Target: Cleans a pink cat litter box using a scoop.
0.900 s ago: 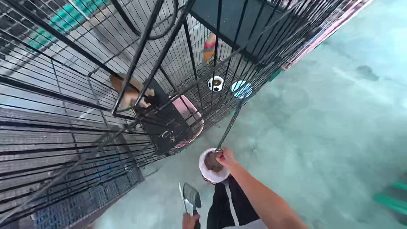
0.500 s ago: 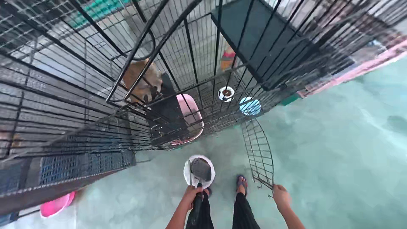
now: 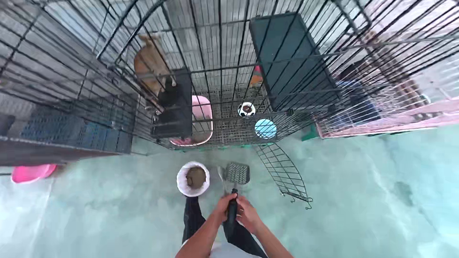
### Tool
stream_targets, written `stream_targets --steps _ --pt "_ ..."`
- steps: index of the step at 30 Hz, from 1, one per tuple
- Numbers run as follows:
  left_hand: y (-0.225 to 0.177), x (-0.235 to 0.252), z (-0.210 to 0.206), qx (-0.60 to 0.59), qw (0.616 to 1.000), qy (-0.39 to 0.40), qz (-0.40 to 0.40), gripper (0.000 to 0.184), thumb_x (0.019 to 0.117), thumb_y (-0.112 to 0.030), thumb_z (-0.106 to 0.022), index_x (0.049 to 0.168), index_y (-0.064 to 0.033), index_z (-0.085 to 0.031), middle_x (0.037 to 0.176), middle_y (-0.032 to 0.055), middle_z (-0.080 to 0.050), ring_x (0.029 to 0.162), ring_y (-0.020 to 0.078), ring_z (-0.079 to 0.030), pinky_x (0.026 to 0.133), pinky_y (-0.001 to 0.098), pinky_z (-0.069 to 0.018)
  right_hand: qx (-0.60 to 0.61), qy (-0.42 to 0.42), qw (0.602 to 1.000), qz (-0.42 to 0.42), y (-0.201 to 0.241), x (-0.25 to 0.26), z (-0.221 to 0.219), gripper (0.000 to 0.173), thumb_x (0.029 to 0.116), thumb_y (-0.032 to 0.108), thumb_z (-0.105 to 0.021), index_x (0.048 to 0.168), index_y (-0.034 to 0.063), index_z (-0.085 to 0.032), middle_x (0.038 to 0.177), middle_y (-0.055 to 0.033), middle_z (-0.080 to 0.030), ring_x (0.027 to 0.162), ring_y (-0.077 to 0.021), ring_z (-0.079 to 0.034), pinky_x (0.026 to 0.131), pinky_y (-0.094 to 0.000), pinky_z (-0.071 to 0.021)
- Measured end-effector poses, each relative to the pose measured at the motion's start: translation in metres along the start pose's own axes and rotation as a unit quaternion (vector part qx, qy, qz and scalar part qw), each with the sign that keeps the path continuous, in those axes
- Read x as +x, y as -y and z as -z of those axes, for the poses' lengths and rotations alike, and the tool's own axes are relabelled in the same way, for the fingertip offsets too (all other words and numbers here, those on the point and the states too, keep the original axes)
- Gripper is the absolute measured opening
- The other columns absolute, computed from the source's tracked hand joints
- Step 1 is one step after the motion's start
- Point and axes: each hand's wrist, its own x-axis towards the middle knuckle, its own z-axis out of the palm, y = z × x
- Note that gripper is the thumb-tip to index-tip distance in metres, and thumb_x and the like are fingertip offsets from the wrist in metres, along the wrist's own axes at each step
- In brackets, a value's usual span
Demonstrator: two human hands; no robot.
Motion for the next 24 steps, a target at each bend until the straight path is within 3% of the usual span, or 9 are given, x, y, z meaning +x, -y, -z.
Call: stream_targets --steps 3,6,8,9,12,16,17,20,24 --pt "0.002 0.002 -0.013 -0.071 0.997 0.018 -0.025 0.022 0.1078 -0.023 -0.045 0.108 -0.0053 -0.057 0.078 0.0071 -0.067 0.066 0.0166 -0.067 0.06 0.0337 -0.0576 -0.034 -0.053 0.998 0.024 0.008 0.004 -0.011 0.04 0.107 0.014 -0.053 0.143 0.001 -0.04 0.114 -0.0218 -0.06 0.091 -0.0277 -0.064 0.074 -0.0437 -0.0556" --pt "0.005 0.002 -0.02 -0.091 0.993 -0.001 -0.075 0.015 0.1046 -0.012 -0.052 0.116 -0.0028 -0.051 0.087 0.0091 -0.066 0.075 0.0166 -0.066 0.07 0.0345 -0.0575 -0.116 -0.073 0.99 0.026 0.006 0.007 -0.009 0.06 0.0981 0.006 -0.066 0.149 -0.0012 -0.035 0.124 -0.0272 -0.059 0.104 -0.0327 -0.063 0.086 -0.0484 -0.0548" --pt "0.005 0.003 -0.017 -0.071 0.993 -0.018 -0.095 0.028 0.103 -0.011 -0.057 0.126 0.0003 -0.046 0.094 0.0126 -0.064 0.081 0.0186 -0.064 0.076 0.0376 -0.0561 -0.153 -0.039 0.987 0.022 0.004 0.009 -0.008 0.06 0.099 0.007 -0.065 0.15 -0.0023 -0.036 0.127 -0.027 -0.06 0.107 -0.0315 -0.064 0.091 -0.0472 -0.0547" --pt "0.005 0.004 -0.013 -0.058 0.993 -0.025 -0.098 0.029 0.1024 -0.011 -0.059 0.126 0.0004 -0.046 0.094 0.0124 -0.063 0.081 0.0184 -0.063 0.076 0.0377 -0.0555 -0.159 -0.019 0.987 0.014 0.005 0.011 -0.009 0.054 0.1004 0.008 -0.062 0.148 -0.0022 -0.039 0.123 -0.0245 -0.062 0.103 -0.029 -0.065 0.089 -0.0454 -0.0554" --pt "0.0 0.006 0.006 -0.01 0.996 -0.021 -0.081 0.021 0.1022 -0.015 -0.061 0.116 -0.0048 -0.049 0.083 0.0068 -0.062 0.07 0.0148 -0.062 0.064 0.0333 -0.0539 -0.111 0.021 0.993 -0.025 0.004 0.024 -0.015 0.041 0.099 0.002 -0.054 0.139 -0.0005 -0.045 0.103 -0.0174 -0.064 0.084 -0.0252 -0.067 0.072 -0.0435 -0.0583" --pt "-0.012 0.003 0.024 0.026 0.997 -0.029 -0.068 0.026 0.1096 -0.022 -0.048 0.128 -0.0042 -0.051 0.089 0.0046 -0.059 0.07 0.0102 -0.055 0.063 0.028 -0.0483 -0.085 -0.021 0.996 -0.032 0.001 0.036 -0.036 0.032 0.0958 -0.004 -0.051 0.127 -0.0017 -0.048 0.086 -0.0133 -0.062 0.067 -0.0201 -0.063 0.059 -0.0362 -0.0556" --pt "-0.014 0.005 0.029 0.013 0.997 -0.031 -0.073 0.03 0.1117 -0.022 -0.041 0.132 -0.0017 -0.049 0.094 0.0063 -0.06 0.075 0.0113 -0.057 0.068 0.0293 -0.05 -0.093 -0.03 0.995 -0.025 0.002 0.038 -0.04 0.033 0.0952 -0.004 -0.053 0.128 -0.0028 -0.05 0.09 -0.0147 -0.063 0.071 -0.0208 -0.064 0.062 -0.0371 -0.0565" --pt "-0.017 0.013 0.043 -0.037 0.993 -0.035 -0.106 0.029 0.1127 -0.019 -0.034 0.117 0.0008 -0.055 0.093 0.0052 -0.064 0.08 0.0112 -0.062 0.075 0.0287 -0.0544 -0.112 -0.05 0.992 -0.014 0.009 0.041 -0.047 0.042 0.0924 -0.005 -0.057 0.134 -0.0035 -0.05 0.106 -0.0191 -0.063 0.089 -0.0253 -0.064 0.077 -0.0433 -0.056" --pt "-0.021 0.01 0.052 -0.021 0.994 -0.02 -0.107 0.029 0.1128 -0.019 -0.033 0.12 0.0011 -0.053 0.094 0.0055 -0.061 0.081 0.0117 -0.061 0.076 0.0293 -0.0533 -0.104 -0.034 0.993 -0.034 0.011 0.039 -0.057 0.043 0.0956 -0.002 -0.058 0.137 -0.0009 -0.046 0.106 -0.0197 -0.062 0.087 -0.028 -0.066 0.072 -0.0449 -0.0582"
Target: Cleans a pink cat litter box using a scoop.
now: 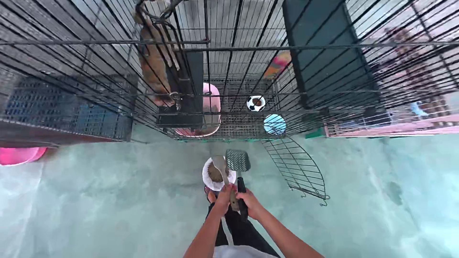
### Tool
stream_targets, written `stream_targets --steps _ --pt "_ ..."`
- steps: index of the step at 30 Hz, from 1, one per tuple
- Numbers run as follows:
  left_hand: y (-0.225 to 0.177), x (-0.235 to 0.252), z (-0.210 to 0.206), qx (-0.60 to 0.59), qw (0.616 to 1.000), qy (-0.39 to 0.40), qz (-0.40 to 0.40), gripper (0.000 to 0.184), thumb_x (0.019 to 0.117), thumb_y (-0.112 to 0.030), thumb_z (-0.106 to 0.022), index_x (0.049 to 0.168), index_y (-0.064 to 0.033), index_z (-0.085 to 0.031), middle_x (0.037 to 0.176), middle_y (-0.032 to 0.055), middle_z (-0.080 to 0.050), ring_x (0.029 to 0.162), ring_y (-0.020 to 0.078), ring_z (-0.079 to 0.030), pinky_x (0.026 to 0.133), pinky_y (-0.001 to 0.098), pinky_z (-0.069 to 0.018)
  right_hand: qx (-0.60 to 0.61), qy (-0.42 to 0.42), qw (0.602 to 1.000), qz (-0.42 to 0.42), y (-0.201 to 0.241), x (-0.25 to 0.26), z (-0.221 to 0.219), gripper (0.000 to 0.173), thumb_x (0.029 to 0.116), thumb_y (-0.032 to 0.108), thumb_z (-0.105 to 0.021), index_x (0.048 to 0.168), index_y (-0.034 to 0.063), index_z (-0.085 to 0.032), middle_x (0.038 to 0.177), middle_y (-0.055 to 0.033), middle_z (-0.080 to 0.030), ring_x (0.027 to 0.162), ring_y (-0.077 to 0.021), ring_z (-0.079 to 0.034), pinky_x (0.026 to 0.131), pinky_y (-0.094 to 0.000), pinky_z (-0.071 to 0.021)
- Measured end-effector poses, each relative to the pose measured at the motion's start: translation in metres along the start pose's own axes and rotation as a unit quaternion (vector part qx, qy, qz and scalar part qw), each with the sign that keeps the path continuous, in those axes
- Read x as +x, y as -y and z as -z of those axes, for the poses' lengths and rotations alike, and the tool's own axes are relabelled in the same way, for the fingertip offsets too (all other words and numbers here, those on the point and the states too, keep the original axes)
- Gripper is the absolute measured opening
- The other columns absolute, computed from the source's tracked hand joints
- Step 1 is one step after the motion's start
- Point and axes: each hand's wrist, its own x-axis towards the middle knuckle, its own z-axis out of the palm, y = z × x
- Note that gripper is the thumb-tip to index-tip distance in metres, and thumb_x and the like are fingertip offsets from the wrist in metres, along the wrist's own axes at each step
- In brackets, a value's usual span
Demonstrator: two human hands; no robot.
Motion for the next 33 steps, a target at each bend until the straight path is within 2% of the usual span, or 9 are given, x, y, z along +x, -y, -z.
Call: stream_targets --steps 4,7,8,12,14,18,22,28,33 --pt "0.001 0.002 0.01 0.021 0.999 -0.025 0.014 0.036 0.1139 -0.024 -0.03 0.118 0.0018 -0.055 0.094 0.0087 -0.065 0.083 0.0153 -0.064 0.078 0.0332 -0.0553 -0.077 -0.044 0.996 0.015 -0.002 0.005 -0.004 0.045 0.0946 -0.001 -0.063 0.138 -0.0003 -0.049 0.108 -0.0202 -0.063 0.085 -0.0265 -0.064 0.073 -0.0433 -0.0555" --pt "0.004 0.013 0.023 0.047 0.996 -0.067 0.03 0.051 0.1148 -0.033 -0.024 0.125 0.0054 -0.056 0.104 0.0158 -0.066 0.093 0.0221 -0.064 0.086 0.04 -0.0535 -0.252 -0.062 0.965 0.048 -0.001 0.013 0.0 0.082 0.1004 0.011 -0.064 0.167 0.0166 -0.016 0.119 -0.0271 -0.063 0.078 -0.0317 -0.066 0.071 -0.0483 -0.0564" --pt "0.007 0.015 0.025 0.052 0.995 -0.074 0.028 0.052 0.1147 -0.034 -0.024 0.127 0.0057 -0.055 0.106 0.0172 -0.066 0.094 0.0233 -0.064 0.086 0.0414 -0.0532 -0.277 -0.062 0.957 0.058 -0.002 0.013 0.002 0.078 0.1017 0.014 -0.063 0.167 0.0188 -0.02 0.119 -0.0268 -0.065 0.077 -0.0319 -0.066 0.07 -0.0486 -0.0561" --pt "0.002 0.017 0.013 0.041 0.998 -0.029 0.027 0.047 0.1144 -0.033 -0.025 0.129 0.0025 -0.053 0.104 0.013 -0.063 0.089 0.0188 -0.061 0.081 0.037 -0.0526 -0.278 -0.024 0.955 0.095 -0.003 0.014 0.005 0.037 0.1011 0.033 -0.068 0.121 0.0021 -0.071 0.097 -0.0168 -0.069 0.07 -0.0214 -0.062 0.067 -0.0399 -0.0534" --pt "-0.003 0.017 0.0 0.004 0.998 0.005 0.067 0.039 0.1139 -0.033 -0.029 0.121 -0.0042 -0.054 0.093 0.0054 -0.063 0.078 0.0129 -0.061 0.07 0.0303 -0.053 -0.27 0.004 0.961 0.061 0.001 0.02 0.007 0.045 0.0974 0.036 -0.073 0.121 -0.001 -0.068 0.096 -0.0165 -0.068 0.07 -0.0196 -0.061 0.066 -0.0376 -0.053" --pt "-0.016 0.031 -0.016 0.058 0.988 0.075 0.121 0.038 0.1138 -0.033 -0.031 0.131 -0.0045 -0.051 0.103 0.0076 -0.063 0.086 0.0145 -0.062 0.078 0.032 -0.0538 -0.186 0.053 0.981 0.028 0.014 0.034 0.029 0.036 0.0979 0.018 -0.071 0.125 -0.0022 -0.06 0.09 -0.012 -0.065 0.059 -0.0144 -0.057 0.055 -0.0307 -0.0518" --pt "-0.033 0.062 -0.018 0.25 0.951 0.146 0.108 0.05 0.1128 -0.033 -0.036 0.15 0.0 -0.041 0.142 0.0227 -0.053 0.127 0.0302 -0.053 0.107 0.0473 -0.0426 -0.125 0.043 0.99 0.05 0.015 0.042 0.059 0.021 0.1049 0.007 -0.057 0.122 -0.0047 -0.055 0.071 -0.0053 -0.063 0.049 -0.0094 -0.056 0.049 -0.0249 -0.0514" --pt "-0.034 0.132 0.019 0.003 0.985 -0.167 0.043 0.036 0.1114 -0.026 -0.041 0.126 0.0044 -0.056 0.107 0.016 -0.062 0.088 0.0203 -0.059 0.081 0.0366 -0.0504 -0.201 -0.031 0.978 0.038 0.013 0.059 0.106 0.02 0.1034 0.005 -0.058 0.12 -0.0058 -0.055 0.069 -0.0071 -0.057 0.049 -0.012 -0.056 0.051 -0.0272 -0.053" --pt "-0.056 0.165 0.038 -0.146 0.968 -0.203 0.023 0.032 0.1096 -0.026 -0.043 0.128 -0.0008 -0.051 0.103 0.0114 -0.063 0.082 0.0149 -0.063 0.073 0.0295 -0.0536 -0.356 -0.052 0.929 0.088 0.052 0.106 0.124 0.033 0.0987 0.016 -0.068 0.124 -0.0044 -0.063 0.097 -0.0196 -0.065 0.076 -0.0251 -0.062 0.071 -0.0432 -0.0535"
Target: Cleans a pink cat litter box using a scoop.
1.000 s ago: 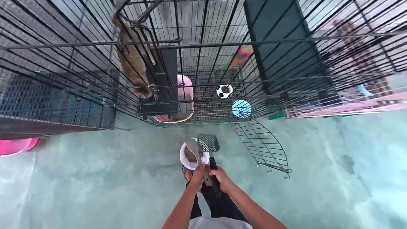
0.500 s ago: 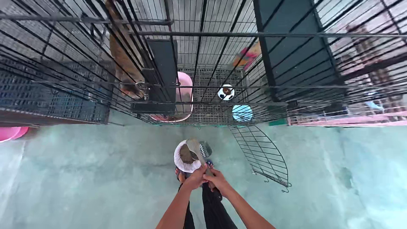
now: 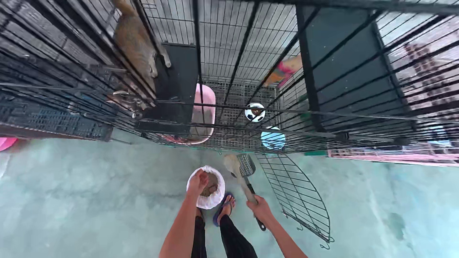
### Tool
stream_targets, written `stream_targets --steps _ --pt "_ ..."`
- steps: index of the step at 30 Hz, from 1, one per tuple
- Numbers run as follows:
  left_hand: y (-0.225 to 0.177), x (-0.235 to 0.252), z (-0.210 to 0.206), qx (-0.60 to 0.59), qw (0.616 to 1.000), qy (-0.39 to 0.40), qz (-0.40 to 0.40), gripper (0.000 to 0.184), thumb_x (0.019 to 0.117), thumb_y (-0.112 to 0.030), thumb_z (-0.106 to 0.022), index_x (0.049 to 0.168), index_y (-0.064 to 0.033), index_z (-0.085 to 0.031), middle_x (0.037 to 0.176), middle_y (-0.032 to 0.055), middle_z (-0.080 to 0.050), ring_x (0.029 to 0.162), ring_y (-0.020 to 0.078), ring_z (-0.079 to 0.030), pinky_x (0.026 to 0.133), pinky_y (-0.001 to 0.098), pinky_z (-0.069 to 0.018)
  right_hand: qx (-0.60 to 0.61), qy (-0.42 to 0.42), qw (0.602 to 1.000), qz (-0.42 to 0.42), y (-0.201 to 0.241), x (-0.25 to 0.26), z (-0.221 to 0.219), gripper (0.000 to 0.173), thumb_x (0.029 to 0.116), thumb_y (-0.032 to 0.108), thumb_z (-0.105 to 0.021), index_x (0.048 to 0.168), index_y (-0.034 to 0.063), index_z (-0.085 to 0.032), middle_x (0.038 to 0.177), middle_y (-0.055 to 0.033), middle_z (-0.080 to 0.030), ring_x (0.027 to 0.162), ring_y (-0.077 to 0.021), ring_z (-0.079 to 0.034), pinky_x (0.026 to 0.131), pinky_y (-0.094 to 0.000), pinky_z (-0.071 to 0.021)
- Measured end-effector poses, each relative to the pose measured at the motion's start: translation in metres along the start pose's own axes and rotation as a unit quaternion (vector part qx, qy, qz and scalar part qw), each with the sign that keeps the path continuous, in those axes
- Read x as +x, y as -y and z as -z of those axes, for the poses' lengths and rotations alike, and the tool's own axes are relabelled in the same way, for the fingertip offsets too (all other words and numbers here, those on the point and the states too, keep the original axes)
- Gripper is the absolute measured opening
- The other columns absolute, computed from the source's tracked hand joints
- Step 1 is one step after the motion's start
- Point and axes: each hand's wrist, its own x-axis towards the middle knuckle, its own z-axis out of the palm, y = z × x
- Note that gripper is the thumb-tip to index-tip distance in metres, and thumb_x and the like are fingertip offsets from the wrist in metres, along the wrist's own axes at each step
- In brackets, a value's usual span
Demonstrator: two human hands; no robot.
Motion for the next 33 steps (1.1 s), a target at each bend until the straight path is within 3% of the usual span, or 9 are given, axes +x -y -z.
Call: stream_targets --steps 2,5,9,12,16,19,25,28,33 --pt "-0.013 0.016 -0.009 -0.064 0.998 0.005 -0.011 0.035 0.1102 -0.025 -0.042 0.136 -0.0006 -0.046 0.113 0.0128 -0.059 0.09 0.016 -0.061 0.079 0.03 -0.0534 -0.032 -0.023 0.999 0.024 0.018 0.03 0.011 0.041 0.0975 0.018 -0.069 0.13 -0.0057 -0.062 0.118 -0.0283 -0.066 0.105 -0.0377 -0.065 0.095 -0.0544 -0.0504" --pt "-0.022 0.056 -0.025 -0.135 0.989 -0.001 -0.056 0.029 0.1106 -0.023 -0.04 0.125 0.0009 -0.047 0.097 0.0094 -0.058 0.078 0.0124 -0.062 0.071 0.0262 -0.0554 -0.052 -0.063 0.996 0.046 0.038 0.082 0.02 0.046 0.0976 0.018 -0.069 0.135 -0.0069 -0.059 0.132 -0.0315 -0.06 0.121 -0.0428 -0.06 0.105 -0.0573 -0.0463" --pt "-0.038 0.108 -0.052 -0.193 0.975 -0.019 -0.111 0.031 0.1123 -0.023 -0.037 0.126 0.0036 -0.046 0.094 0.0093 -0.056 0.074 0.0112 -0.059 0.07 0.0242 -0.0534 -0.052 -0.114 0.989 0.074 0.039 0.16 0.026 0.042 0.097 0.017 -0.069 0.132 -0.0067 -0.062 0.133 -0.0318 -0.059 0.123 -0.0436 -0.058 0.105 -0.0575 -0.0456" --pt "-0.048 0.146 -0.069 -0.209 0.971 -0.036 -0.108 0.043 0.1124 -0.029 -0.039 0.142 0.0027 -0.038 0.114 0.0146 -0.053 0.088 0.0142 -0.057 0.08 0.0249 -0.0512 -0.041 -0.135 0.988 0.069 0.03 0.208 0.026 0.043 0.0983 0.018 -0.069 0.134 -0.0054 -0.061 0.134 -0.0313 -0.059 0.126 -0.0434 -0.058 0.107 -0.058 -0.0443" --pt "-0.053 0.188 -0.085 -0.23 0.961 -0.064 -0.14 0.036 0.1114 -0.028 -0.04 0.135 -0.0018 -0.043 0.107 0.0099 -0.053 0.084 0.0123 -0.055 0.075 0.0248 -0.05 0.005 -0.164 0.985 0.058 0.012 0.253 0.023 0.044 0.0955 0.016 -0.073 0.132 -0.005 -0.062 0.133 -0.0305 -0.06 0.123 -0.0425 -0.059 0.105 -0.0569 -0.0458" --pt "-0.056 0.207 -0.09 -0.284 0.942 -0.039 -0.176 0.041 0.1125 -0.024 -0.035 0.147 -0.0018 -0.034 0.133 0.0172 -0.05 0.109 0.0202 -0.056 0.093 0.0327 -0.0493 0.023 -0.165 0.983 0.074 0.005 0.279 0.022 0.042 0.0926 0.012 -0.074 0.129 -0.0066 -0.064 0.139 -0.0335 -0.053 0.125 -0.044 -0.056 0.105 -0.0555 -0.0464" --pt "-0.063 0.205 -0.101 -0.235 0.961 -0.042 -0.137 0.044 0.1115 -0.034 -0.039 0.144 -0.005 -0.038 0.125 0.0162 -0.053 0.102 0.0205 -0.057 0.086 0.0313 -0.051 -0.001 -0.114 0.992 0.057 0.013 0.296 0.03 0.046 0.094 0.013 -0.073 0.134 -0.006 -0.061 0.142 -0.0315 -0.053 0.133 -0.0422 -0.051 0.111 -0.0538 -0.0422" --pt "-0.068 0.194 -0.115 -0.227 0.965 0.0 -0.131 0.029 0.1113 -0.023 -0.036 0.134 -0.0063 -0.042 0.111 0.0125 -0.054 0.089 0.0178 -0.058 0.076 0.0284 -0.0526 0.04 -0.114 0.991 0.062 0.013 0.293 0.033 0.043 0.0956 0.01 -0.07 0.133 -0.0068 -0.06 0.135 -0.0303 -0.058 0.126 -0.0406 -0.056 0.106 -0.0548 -0.0449" --pt "-0.058 0.184 -0.132 -0.245 0.963 0.021 -0.112 0.019 0.1039 -0.007 -0.04 0.123 -0.0048 -0.045 0.101 0.0126 -0.052 0.081 0.0186 -0.056 0.071 0.0293 -0.0532 0.066 -0.169 0.976 0.119 0.01 0.26 0.033 0.043 0.0912 0.003 -0.071 0.131 -0.0104 -0.062 0.16 -0.0318 -0.035 0.144 -0.0414 -0.043 0.117 -0.0498 -0.0385"
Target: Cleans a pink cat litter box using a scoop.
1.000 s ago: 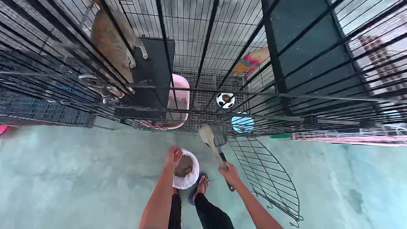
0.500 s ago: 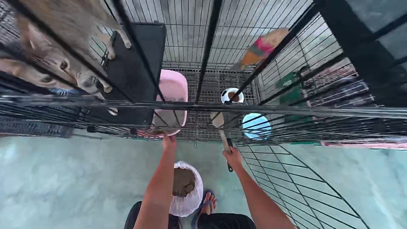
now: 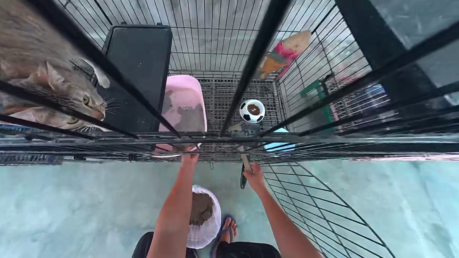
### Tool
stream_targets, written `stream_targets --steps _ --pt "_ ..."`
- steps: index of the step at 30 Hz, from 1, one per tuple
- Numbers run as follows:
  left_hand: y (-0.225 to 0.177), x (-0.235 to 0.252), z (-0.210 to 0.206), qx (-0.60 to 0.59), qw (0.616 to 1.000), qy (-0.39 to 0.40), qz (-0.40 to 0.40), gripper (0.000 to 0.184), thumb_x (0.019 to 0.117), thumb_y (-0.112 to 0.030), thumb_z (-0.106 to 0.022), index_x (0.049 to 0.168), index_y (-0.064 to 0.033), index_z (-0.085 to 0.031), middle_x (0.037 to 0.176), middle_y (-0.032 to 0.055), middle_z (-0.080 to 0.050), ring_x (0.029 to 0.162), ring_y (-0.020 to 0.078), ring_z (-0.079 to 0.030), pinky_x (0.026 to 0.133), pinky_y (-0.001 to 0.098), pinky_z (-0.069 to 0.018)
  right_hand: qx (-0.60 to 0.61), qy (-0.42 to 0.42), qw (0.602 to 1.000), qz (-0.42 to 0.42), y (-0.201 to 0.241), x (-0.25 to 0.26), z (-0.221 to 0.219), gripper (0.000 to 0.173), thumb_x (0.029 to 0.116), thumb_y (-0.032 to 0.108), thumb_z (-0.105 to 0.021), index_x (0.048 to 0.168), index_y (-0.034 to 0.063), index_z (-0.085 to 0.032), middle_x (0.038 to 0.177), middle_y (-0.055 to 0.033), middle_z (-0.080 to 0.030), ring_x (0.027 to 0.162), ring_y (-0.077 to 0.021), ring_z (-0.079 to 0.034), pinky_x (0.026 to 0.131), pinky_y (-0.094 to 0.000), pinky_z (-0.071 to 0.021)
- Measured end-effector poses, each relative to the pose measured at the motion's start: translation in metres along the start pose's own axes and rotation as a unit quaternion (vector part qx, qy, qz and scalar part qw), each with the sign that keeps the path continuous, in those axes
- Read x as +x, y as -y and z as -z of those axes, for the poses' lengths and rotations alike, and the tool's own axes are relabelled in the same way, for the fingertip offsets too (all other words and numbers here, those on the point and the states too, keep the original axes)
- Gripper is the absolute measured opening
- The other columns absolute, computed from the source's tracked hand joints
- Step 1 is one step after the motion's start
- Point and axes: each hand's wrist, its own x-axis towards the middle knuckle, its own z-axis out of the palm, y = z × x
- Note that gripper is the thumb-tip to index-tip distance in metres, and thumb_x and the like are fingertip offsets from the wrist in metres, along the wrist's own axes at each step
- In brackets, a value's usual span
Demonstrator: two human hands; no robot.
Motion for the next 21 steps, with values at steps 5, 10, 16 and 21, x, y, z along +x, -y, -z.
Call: stream_targets --steps 5,10,16,21 --pt "0.017 -0.042 0.012 -0.002 1.0 0.028 -0.001 0.027 0.1006 0.001 -0.039 0.127 0.0003 -0.043 0.105 0.0149 -0.055 0.085 0.0192 -0.062 0.077 0.0308 -0.0572 0.021 -0.016 0.999 0.03 -0.022 -0.077 0.018 0.036 0.0889 -0.002 -0.07 0.122 -0.0145 -0.063 0.154 -0.0332 -0.041 0.131 -0.0393 -0.055 0.108 -0.0471 -0.0477" --pt "0.036 -0.068 0.01 0.037 0.997 0.056 0.05 0.019 0.0947 0.006 -0.042 0.111 -0.0026 -0.047 0.088 0.011 -0.059 0.07 0.0152 -0.063 0.064 0.0273 -0.0579 0.029 -0.016 0.999 0.023 -0.053 -0.157 0.036 0.028 0.0849 -0.003 -0.068 0.111 -0.0147 -0.067 0.146 -0.0333 -0.048 0.116 -0.0352 -0.062 0.097 -0.046 -0.053" --pt "0.053 -0.123 0.036 0.065 0.989 0.053 0.124 0.019 0.0956 0.006 -0.043 0.112 -0.0027 -0.047 0.088 0.011 -0.059 0.069 0.0152 -0.063 0.063 0.0274 -0.0576 0.044 -0.028 0.998 -0.019 -0.046 -0.231 0.061 0.04 0.0881 -0.002 -0.067 0.124 -0.0172 -0.059 0.124 -0.0328 -0.06 0.098 -0.0343 -0.067 0.087 -0.0473 -0.0577" --pt "0.056 -0.188 0.087 0.145 0.977 0.043 0.153 0.02 0.0959 0.007 -0.046 0.114 -0.0008 -0.047 0.086 0.0109 -0.058 0.066 0.0155 -0.061 0.062 0.0285 -0.0566 0.072 0.013 0.992 -0.1 -0.014 -0.284 0.09 0.026 0.1008 0.0 -0.056 0.122 -0.0145 -0.055 0.076 -0.0093 -0.065 0.055 -0.0081 -0.06 0.056 -0.0253 -0.0553"
